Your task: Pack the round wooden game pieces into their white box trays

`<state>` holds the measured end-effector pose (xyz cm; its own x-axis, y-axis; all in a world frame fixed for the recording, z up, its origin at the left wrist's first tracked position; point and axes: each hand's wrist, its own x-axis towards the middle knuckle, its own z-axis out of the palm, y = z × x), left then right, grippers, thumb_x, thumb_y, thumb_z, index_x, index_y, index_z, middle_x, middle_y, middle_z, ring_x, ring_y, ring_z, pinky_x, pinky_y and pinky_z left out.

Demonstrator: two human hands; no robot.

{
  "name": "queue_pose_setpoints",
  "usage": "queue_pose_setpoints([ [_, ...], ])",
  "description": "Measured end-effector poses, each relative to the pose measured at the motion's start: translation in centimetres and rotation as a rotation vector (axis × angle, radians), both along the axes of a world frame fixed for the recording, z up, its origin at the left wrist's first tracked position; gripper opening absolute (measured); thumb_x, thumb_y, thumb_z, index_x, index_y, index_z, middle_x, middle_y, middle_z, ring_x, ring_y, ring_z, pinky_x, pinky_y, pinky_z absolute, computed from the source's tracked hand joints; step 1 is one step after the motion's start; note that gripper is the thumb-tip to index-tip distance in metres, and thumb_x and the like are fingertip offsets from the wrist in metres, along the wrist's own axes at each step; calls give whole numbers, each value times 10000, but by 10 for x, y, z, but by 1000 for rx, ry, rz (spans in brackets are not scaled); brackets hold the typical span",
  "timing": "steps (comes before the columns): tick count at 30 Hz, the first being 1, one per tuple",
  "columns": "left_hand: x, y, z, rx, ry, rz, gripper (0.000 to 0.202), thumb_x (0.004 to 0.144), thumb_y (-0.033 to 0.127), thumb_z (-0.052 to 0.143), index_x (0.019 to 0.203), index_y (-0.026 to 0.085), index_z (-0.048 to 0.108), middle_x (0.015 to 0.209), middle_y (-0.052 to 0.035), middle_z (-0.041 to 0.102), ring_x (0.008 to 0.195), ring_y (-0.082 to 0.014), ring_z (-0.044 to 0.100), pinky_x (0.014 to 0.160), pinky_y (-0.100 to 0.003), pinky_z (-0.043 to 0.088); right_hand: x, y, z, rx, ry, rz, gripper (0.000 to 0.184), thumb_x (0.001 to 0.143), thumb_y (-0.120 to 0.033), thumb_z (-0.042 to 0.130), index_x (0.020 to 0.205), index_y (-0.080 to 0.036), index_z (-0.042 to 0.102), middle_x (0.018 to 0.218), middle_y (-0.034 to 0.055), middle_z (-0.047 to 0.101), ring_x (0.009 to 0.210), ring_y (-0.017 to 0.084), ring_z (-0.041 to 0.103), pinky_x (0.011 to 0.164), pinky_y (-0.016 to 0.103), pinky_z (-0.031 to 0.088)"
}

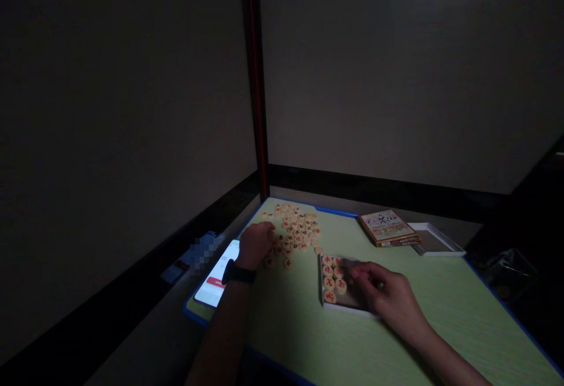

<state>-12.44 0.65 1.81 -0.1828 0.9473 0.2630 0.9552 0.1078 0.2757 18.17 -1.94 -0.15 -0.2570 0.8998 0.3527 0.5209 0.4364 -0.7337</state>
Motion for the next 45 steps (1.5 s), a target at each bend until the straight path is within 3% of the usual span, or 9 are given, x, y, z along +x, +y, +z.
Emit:
queue_pose_setpoints([
  [4,-4,6,2,62,27,102,344,942,184,387,1088,205,699,1023,-84,738,950,-226,678,857,-323,492,-2,-1,2,17,-17,-5,348,837,-464,530,782,-191,738,732,58,740,621,193,647,572,271,489],
  [9,-3,22,-3,33,29,-19,420,911,107,406,1289,168,580,1225,-89,672,1133,-173,605,981,-268,436,-4,-4,6,36,-28,17,342,837,-463,530,778,-199,740,687,45,723,589,181,631,563,264,487],
  [14,6,24,-8,-89,194,-12,378,881,109,441,1192,186,644,1120,-122,695,1106,-234,594,916,-353,447,-3,-4,6,61,-49,32,331,855,-431,505,785,-203,735,719,46,723,606,177,628,593,269,495],
  [23,12,21,-8,-98,237,13,259,915,205,448,986,143,689,1115,-169,645,1103,-296,543,881,-403,402,-4,-6,6,104,-67,57,290,876,-379,505,771,-211,717,697,27,693,628,176,622,609,276,485],
  [28,15,19,-2,-58,218,70,229,927,262,491,1024,114,636,1116,-181,641,1109,-312,548,902,-416,409,-5,-6,4,115,-68,64,283,888,-366,508,793,-211,724,725,30,702,652,175,634,626,276,490],
  [31,22,15,3,79,55,10,182,930,270,507,1016,140,602,1049,-135,663,1042,-259,594,903,-375,436,-6,-6,4,126,-58,53,294,900,-373,503,807,-207,727,734,36,710,655,175,642,613,274,492],
  [34,43,7,7,200,-309,-193,137,886,247,567,1002,186,606,965,-46,687,916,-180,635,836,-297,482,-7,-7,4,158,-40,63,274,911,-370,512,868,-209,728,808,47,733,718,181,668,659,278,519],
  [40,93,-14,5,-105,-911,-598,170,726,267,712,859,166,681,839,-26,742,798,-159,689,731,-248,536,-9,-11,-3,234,-31,79,320,898,-322,573,1194,-222,641,1045,69,742,883,195,694,812,311,558],
  [45,104,-15,-9,-182,-1055,-681,263,718,345,709,878,136,710,862,-73,757,805,-182,703,717,-266,546,-12,-14,-7,347,-7,73,299,900,-313,584,1175,-221,657,1059,89,742,897,210,697,815,332,570],
])
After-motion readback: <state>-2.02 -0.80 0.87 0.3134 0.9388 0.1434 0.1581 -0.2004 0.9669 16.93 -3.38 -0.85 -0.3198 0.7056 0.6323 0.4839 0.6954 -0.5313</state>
